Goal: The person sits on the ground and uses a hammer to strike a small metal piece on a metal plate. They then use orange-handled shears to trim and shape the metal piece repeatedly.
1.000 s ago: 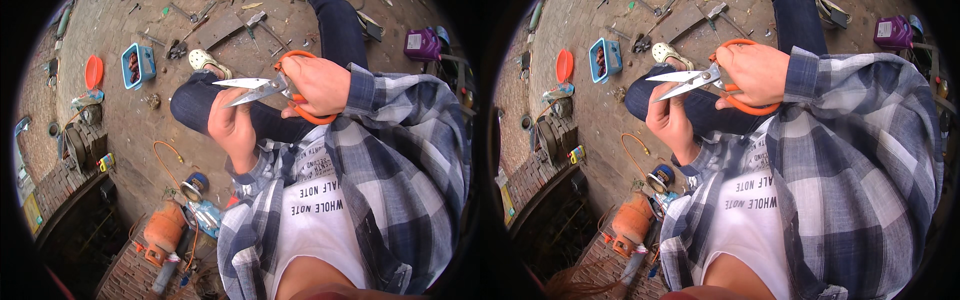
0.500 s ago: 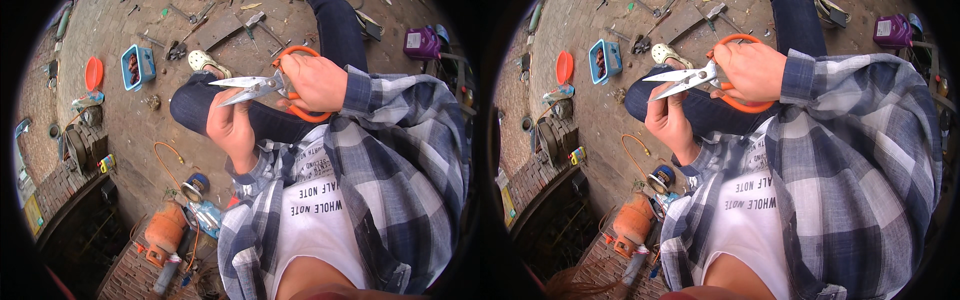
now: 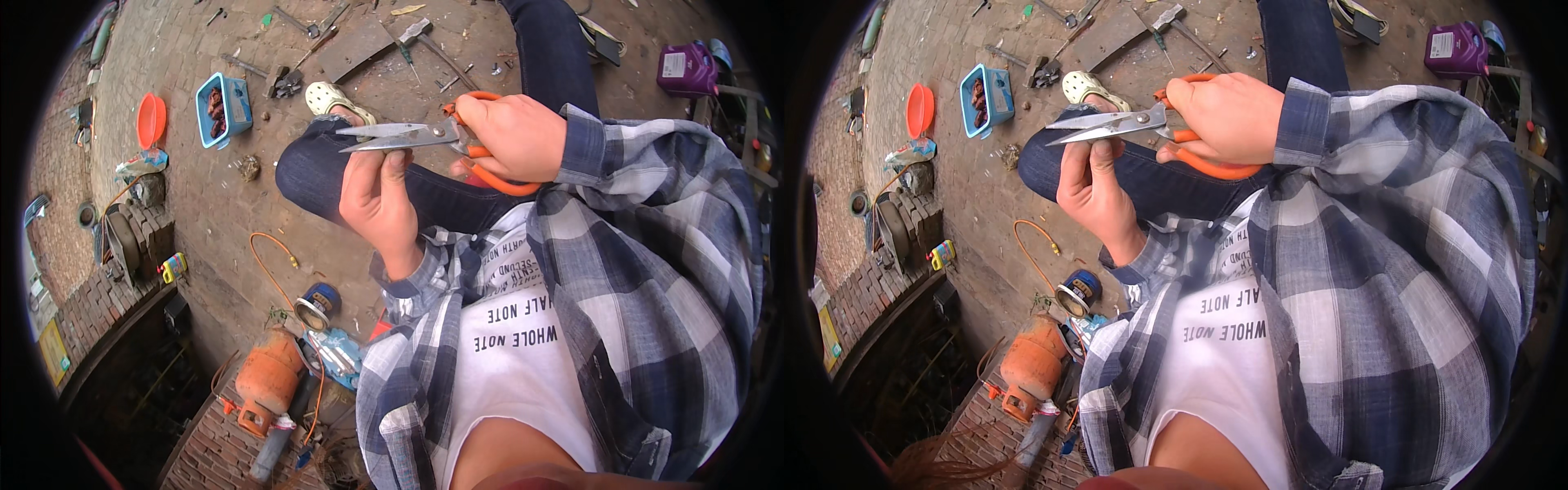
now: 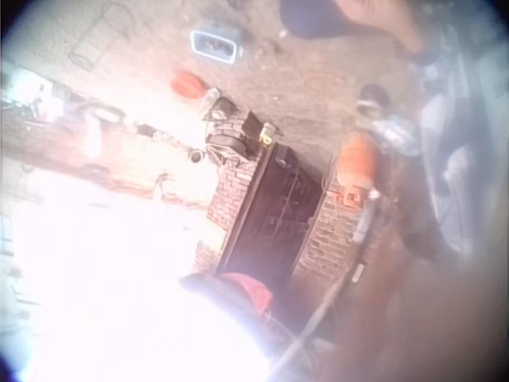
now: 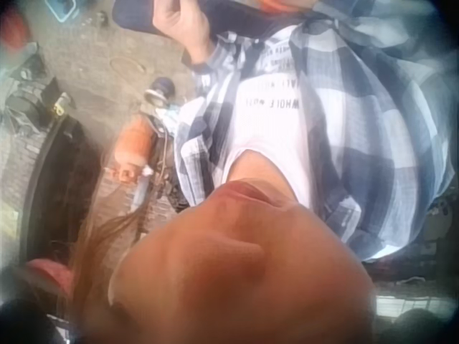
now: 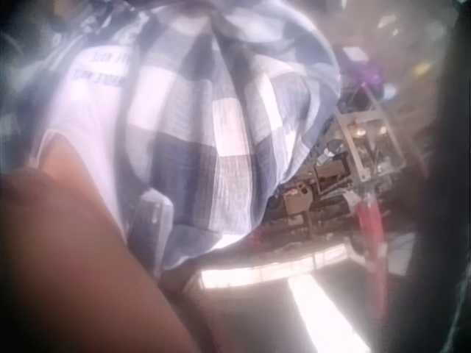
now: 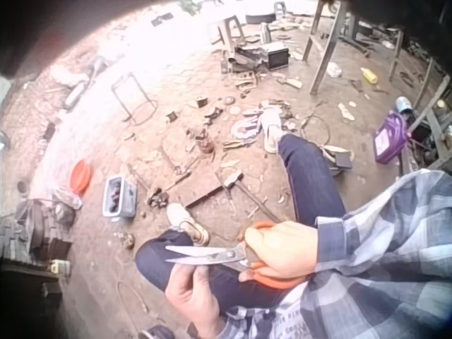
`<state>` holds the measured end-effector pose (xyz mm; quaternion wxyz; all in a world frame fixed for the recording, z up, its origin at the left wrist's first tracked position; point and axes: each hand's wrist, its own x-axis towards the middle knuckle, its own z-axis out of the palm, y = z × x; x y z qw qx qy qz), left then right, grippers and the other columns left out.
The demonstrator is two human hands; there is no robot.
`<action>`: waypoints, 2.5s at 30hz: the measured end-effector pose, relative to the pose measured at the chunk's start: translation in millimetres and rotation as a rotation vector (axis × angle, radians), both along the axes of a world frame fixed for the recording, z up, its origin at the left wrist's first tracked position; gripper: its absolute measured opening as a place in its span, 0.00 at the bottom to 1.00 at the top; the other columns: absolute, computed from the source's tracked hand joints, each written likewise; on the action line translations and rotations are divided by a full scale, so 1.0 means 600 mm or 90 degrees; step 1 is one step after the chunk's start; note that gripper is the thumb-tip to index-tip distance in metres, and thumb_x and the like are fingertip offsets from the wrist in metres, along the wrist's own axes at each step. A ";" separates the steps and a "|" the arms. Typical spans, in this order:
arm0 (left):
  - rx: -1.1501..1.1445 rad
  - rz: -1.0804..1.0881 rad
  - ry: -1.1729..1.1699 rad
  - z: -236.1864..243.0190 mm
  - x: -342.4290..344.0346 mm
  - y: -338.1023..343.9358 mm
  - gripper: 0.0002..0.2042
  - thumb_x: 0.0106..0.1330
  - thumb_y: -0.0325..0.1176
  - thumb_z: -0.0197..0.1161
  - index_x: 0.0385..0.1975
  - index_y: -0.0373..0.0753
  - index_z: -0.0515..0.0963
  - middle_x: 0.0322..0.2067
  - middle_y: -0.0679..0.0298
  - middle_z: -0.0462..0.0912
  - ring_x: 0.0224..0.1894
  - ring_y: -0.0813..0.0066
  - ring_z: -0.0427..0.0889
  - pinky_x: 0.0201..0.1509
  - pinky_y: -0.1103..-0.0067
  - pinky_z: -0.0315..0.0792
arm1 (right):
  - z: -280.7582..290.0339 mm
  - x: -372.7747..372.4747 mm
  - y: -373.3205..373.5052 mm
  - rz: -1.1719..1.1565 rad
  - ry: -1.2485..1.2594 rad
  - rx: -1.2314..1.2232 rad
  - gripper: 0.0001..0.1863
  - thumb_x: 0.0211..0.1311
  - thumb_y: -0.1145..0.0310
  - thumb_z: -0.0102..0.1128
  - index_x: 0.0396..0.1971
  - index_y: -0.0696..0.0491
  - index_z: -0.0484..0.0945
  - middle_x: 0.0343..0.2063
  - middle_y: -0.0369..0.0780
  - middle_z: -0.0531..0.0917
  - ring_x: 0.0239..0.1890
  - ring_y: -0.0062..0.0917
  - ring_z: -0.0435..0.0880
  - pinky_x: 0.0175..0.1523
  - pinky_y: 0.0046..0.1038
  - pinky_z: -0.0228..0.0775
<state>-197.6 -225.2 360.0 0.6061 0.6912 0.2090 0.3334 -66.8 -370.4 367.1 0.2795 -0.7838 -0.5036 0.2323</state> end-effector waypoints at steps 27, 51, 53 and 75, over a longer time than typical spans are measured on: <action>0.130 -0.050 0.027 -0.001 -0.008 0.013 0.05 0.57 0.20 0.65 0.32 0.28 0.80 0.28 0.59 0.81 0.31 0.72 0.78 0.36 0.82 0.70 | -0.005 -0.005 -0.007 0.006 -0.074 0.096 0.37 0.47 0.48 0.71 0.43 0.63 0.65 0.34 0.48 0.73 0.38 0.44 0.77 0.42 0.37 0.71; 0.069 -0.031 0.008 -0.010 -0.004 0.005 0.06 0.63 0.23 0.63 0.34 0.25 0.78 0.31 0.61 0.81 0.31 0.78 0.77 0.37 0.83 0.72 | 0.007 -0.004 -0.003 -0.008 0.009 0.009 0.26 0.54 0.53 0.67 0.37 0.58 0.65 0.25 0.47 0.76 0.30 0.47 0.78 0.34 0.39 0.70; 0.048 -0.039 0.013 0.000 -0.001 0.003 0.06 0.64 0.23 0.63 0.34 0.25 0.78 0.31 0.61 0.81 0.31 0.78 0.77 0.37 0.83 0.72 | 0.007 -0.005 -0.003 -0.030 0.039 0.054 0.25 0.54 0.55 0.67 0.38 0.57 0.65 0.27 0.47 0.75 0.31 0.46 0.78 0.35 0.39 0.69; 0.145 -0.063 0.042 -0.003 -0.010 0.015 0.05 0.64 0.23 0.62 0.34 0.26 0.79 0.31 0.61 0.81 0.32 0.79 0.78 0.36 0.85 0.72 | -0.003 0.007 0.000 0.009 -0.194 0.126 0.37 0.50 0.46 0.67 0.47 0.62 0.67 0.39 0.48 0.73 0.41 0.41 0.77 0.46 0.36 0.70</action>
